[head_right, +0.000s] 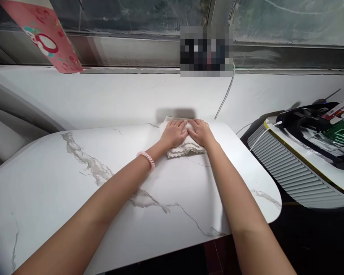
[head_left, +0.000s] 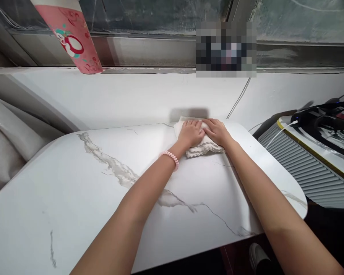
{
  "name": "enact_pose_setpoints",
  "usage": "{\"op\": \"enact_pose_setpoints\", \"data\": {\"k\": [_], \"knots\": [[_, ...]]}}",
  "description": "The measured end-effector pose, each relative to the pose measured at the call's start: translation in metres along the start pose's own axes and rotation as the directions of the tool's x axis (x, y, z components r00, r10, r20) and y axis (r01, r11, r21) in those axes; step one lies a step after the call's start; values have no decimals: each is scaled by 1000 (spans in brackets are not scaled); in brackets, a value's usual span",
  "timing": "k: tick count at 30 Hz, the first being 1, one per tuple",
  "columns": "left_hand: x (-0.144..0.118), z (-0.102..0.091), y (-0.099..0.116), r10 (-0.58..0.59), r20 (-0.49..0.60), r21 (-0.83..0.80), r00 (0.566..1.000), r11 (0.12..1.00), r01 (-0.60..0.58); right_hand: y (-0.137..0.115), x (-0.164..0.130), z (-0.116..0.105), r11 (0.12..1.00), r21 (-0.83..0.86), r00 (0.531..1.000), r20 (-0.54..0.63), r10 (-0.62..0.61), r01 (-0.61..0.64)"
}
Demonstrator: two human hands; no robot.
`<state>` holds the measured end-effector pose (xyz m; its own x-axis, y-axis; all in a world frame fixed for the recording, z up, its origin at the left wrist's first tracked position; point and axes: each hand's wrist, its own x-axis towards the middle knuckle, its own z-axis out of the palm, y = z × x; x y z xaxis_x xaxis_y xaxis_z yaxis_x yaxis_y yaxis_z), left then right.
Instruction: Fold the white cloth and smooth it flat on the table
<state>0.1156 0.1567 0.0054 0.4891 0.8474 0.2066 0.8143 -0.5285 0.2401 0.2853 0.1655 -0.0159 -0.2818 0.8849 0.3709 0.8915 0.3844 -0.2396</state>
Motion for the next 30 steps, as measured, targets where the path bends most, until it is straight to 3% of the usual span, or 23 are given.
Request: {"op": "enact_pose_setpoints", "data": {"k": [8,16,23,30], "knots": [[32,9,-6,-17,-68,17,998,1000,18,18,27,9,999,3,998,-44,53,-53],[24,8,2,-23,-40,38,999,999,25,26,23,7,996,64,998,-10,59,-59],[-6,9,40,-37,60,34,997,999,35,27,-22,-17,997,72,1000,18,14,-15],[-53,16,93,49,40,-4,998,999,-49,18,-102,-50,999,-13,999,35,35,-34]]}}
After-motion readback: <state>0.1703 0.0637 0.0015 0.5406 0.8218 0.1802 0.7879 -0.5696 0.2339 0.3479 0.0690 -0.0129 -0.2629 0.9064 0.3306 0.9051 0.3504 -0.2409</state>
